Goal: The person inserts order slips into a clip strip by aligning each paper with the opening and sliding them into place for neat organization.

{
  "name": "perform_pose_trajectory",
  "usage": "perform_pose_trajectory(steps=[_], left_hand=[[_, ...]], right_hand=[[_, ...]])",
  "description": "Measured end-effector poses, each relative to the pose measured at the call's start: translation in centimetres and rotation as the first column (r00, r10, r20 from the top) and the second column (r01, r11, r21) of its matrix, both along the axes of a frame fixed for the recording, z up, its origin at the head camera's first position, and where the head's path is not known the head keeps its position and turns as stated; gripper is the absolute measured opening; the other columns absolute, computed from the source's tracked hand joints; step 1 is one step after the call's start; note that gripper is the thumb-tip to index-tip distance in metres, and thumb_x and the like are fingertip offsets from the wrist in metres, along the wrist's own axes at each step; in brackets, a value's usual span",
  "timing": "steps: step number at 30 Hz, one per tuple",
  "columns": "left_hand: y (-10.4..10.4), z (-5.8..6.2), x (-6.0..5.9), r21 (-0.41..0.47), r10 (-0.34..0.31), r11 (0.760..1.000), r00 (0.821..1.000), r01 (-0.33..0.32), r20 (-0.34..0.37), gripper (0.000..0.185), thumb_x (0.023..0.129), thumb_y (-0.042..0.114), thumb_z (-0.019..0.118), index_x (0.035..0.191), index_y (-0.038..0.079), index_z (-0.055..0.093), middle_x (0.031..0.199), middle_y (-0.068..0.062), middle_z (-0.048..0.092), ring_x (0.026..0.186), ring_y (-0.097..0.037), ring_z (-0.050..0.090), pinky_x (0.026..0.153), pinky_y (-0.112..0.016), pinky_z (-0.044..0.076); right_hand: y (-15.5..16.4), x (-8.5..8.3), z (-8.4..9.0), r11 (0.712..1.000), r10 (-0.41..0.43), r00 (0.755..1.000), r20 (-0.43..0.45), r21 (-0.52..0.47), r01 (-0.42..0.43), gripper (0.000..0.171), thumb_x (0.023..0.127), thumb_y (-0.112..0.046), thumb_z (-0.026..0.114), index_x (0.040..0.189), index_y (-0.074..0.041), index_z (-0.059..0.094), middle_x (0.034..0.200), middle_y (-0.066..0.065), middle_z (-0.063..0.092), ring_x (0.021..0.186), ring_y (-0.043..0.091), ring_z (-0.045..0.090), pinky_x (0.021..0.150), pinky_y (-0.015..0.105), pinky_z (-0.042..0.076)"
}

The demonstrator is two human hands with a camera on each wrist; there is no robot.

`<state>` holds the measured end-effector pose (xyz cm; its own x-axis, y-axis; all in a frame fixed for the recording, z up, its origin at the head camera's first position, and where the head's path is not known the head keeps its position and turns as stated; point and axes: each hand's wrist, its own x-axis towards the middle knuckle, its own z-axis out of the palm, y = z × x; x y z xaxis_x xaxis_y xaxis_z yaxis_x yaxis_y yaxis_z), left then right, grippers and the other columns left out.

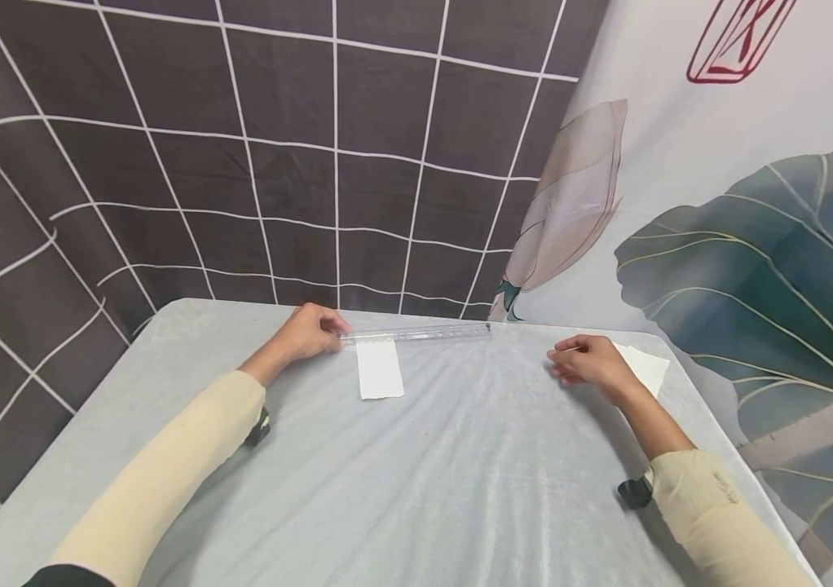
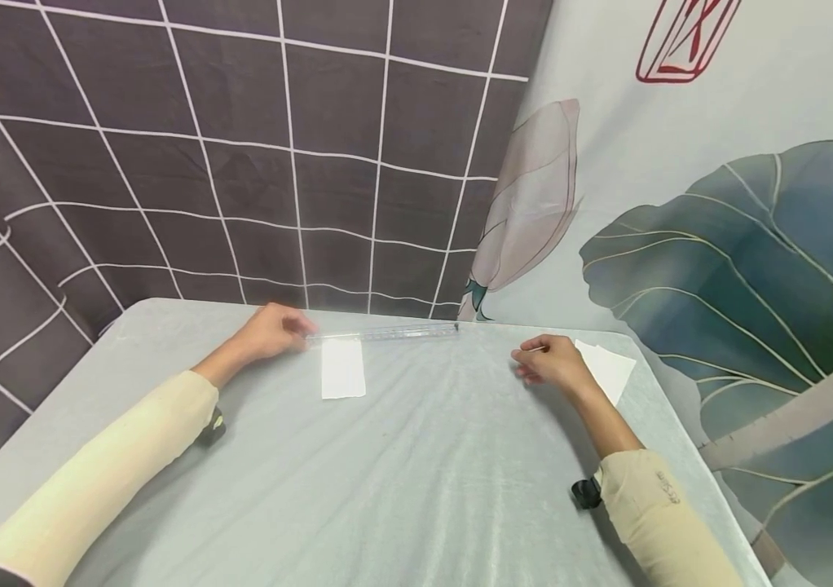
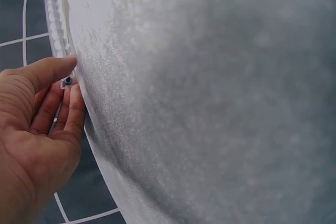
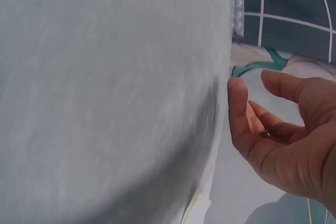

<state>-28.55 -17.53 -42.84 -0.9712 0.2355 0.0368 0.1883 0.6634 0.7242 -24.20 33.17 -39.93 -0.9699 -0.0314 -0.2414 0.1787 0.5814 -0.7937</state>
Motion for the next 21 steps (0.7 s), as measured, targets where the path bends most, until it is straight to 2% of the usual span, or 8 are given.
perform_pose_trajectory(steps=[8,12,21], left_hand=[[0.8,-0.2,-0.3,0.012,-0.007,1.000,1.000,0.006,0.008,0.032,0.080,-0.004,0.083,0.112,0.001,0.087,0.105,-0.017,0.084,0.100,-0.025,0.071,0.088,-0.030,0.055],[0.6,-0.4,-0.4,0.005,0.000,1.000,1.000,0.000,0.008,0.033,0.081,-0.003,0.083,0.113,0.002,0.087,0.108,-0.017,0.085,0.103,-0.026,0.072,0.091,-0.032,0.056],[0.0,-0.3,-0.3,0.000,0.005,1.000,1.000,-0.005,0.018,0.032,0.082,-0.003,0.084,0.113,0.002,0.087,0.108,-0.016,0.085,0.100,-0.023,0.072,0.088,-0.030,0.056]], right_hand=[[2.5,0.9,-0.4,0.993,-0.073,0.997,0.010,0.091,0.072,0.050,0.109,-0.024,0.071,0.141,0.014,0.061,0.108,0.011,0.082,0.083,0.003,0.074,0.075,0.026,0.067],[3.2,0.8,-0.5,0.990,-0.090,0.996,0.013,0.110,0.088,0.052,0.108,-0.023,0.072,0.142,0.015,0.060,0.102,0.010,0.082,0.080,0.004,0.074,0.072,0.027,0.066],[5.1,0.9,-0.4,0.967,-0.126,0.992,-0.003,0.225,0.123,0.055,0.108,-0.028,0.072,0.140,0.015,0.060,0.088,0.005,0.079,0.075,0.006,0.069,0.066,0.024,0.061]])
